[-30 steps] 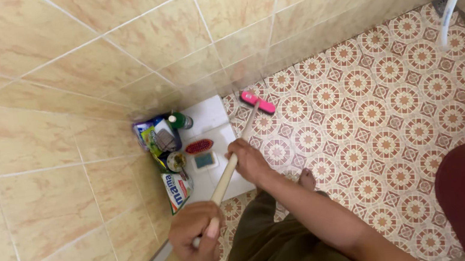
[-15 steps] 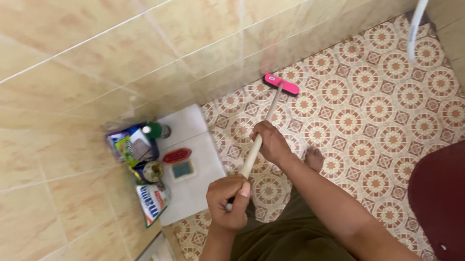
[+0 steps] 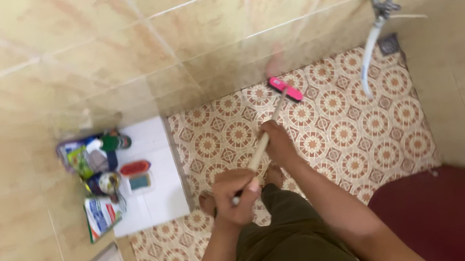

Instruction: The person takes a small brush off a wall mount, scrubs various areas of the tiled floor, and then places the brush back on the wall mount.

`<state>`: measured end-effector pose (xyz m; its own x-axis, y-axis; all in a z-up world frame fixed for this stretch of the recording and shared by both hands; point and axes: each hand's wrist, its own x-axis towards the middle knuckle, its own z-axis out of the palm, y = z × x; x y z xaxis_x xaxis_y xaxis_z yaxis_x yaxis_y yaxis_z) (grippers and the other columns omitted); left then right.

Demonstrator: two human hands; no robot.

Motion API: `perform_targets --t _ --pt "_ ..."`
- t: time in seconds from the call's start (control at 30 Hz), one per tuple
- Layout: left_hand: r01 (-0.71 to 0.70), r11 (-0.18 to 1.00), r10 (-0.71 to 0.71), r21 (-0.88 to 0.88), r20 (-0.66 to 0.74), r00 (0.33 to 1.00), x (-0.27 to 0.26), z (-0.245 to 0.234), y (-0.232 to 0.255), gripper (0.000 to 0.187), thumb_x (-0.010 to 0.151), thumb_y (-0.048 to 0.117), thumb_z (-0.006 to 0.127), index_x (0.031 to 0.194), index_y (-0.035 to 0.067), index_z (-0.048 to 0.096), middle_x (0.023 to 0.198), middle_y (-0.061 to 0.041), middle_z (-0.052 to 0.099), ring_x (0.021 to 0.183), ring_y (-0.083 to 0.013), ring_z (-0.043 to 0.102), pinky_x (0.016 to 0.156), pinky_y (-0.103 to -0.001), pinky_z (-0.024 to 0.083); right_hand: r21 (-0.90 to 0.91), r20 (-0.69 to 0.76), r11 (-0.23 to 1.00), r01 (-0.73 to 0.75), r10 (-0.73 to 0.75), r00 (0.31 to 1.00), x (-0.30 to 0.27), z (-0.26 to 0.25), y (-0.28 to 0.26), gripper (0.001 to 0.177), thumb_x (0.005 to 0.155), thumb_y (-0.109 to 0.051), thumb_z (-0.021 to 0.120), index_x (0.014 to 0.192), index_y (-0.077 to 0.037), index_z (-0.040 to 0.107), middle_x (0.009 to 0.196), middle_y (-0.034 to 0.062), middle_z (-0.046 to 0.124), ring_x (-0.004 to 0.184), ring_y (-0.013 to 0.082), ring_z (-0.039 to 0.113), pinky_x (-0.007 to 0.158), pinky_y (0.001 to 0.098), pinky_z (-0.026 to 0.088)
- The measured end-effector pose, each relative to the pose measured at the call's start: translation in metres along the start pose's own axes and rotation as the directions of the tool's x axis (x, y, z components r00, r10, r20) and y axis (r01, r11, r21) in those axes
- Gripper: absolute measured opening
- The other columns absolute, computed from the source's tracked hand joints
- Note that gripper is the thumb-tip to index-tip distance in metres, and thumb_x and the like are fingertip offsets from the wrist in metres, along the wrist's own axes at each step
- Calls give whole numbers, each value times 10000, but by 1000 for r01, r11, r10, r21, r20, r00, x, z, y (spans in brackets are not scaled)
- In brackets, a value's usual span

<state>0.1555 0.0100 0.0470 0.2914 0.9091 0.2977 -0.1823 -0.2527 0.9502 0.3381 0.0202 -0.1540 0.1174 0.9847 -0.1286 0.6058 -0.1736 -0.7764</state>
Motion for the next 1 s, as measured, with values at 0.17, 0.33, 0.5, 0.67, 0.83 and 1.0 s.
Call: perform_targets --t 0.17,0.33,0.5,0.67,0.83,1.0 --pt "115 993 -116 -28 -36 993 -1 27 -10 322 953 89 599 657 -4 515 562 -45 467 477 -138 438 496 -322 329 13 -18 981 194 -194 981 14 -21 27 76 895 -3 707 883 -27 635 871 156 641 762 347 644 692 448 510" --pt "226 972 -234 -64 -180 956 -24 34 -20 314 969 114 609 689 -12 545 551 -22 437 499 -90 390 489 -309 287 -38 36 949 313 -312 949 9 -19 43 67 861 28 656 897 -23 634 881 168 648 781 365 657 693 452 525" --pt "251 959 -277 -133 -254 927 -68 15 -28 332 989 123 615 687 -12 587 540 -2 447 491 -76 380 490 -299 289 -130 64 933 335 -329 942 -9 9 46 142 918 -50 750 868 -5 625 903 218 630 794 420 629 704 496 512" --pt "281 922 -346 -268 -241 907 -138 -19 -8 363 1010 161 604 682 5 605 543 -3 514 470 -82 425 470 -291 323 -169 69 910 378 -372 926 -66 46 12 135 890 -46 760 861 -14 632 880 206 632 833 428 624 749 508 505" --pt "158 984 -170 -84 -167 971 -213 -101 49 424 983 222 594 590 71 552 484 28 442 402 -57 376 380 -250 303 -43 205 996 77 -66 977 -166 113 -75 209 766 29 697 959 -50 679 978 170 675 892 373 663 788 467 533" --pt "18 985 -11 173 -39 999 -281 -172 190 336 920 129 606 621 60 469 550 -25 417 470 -177 438 507 -381 331 105 338 980 168 -194 921 -270 177 -162 292 667 118 726 922 -24 721 986 187 659 941 358 647 836 423 538"
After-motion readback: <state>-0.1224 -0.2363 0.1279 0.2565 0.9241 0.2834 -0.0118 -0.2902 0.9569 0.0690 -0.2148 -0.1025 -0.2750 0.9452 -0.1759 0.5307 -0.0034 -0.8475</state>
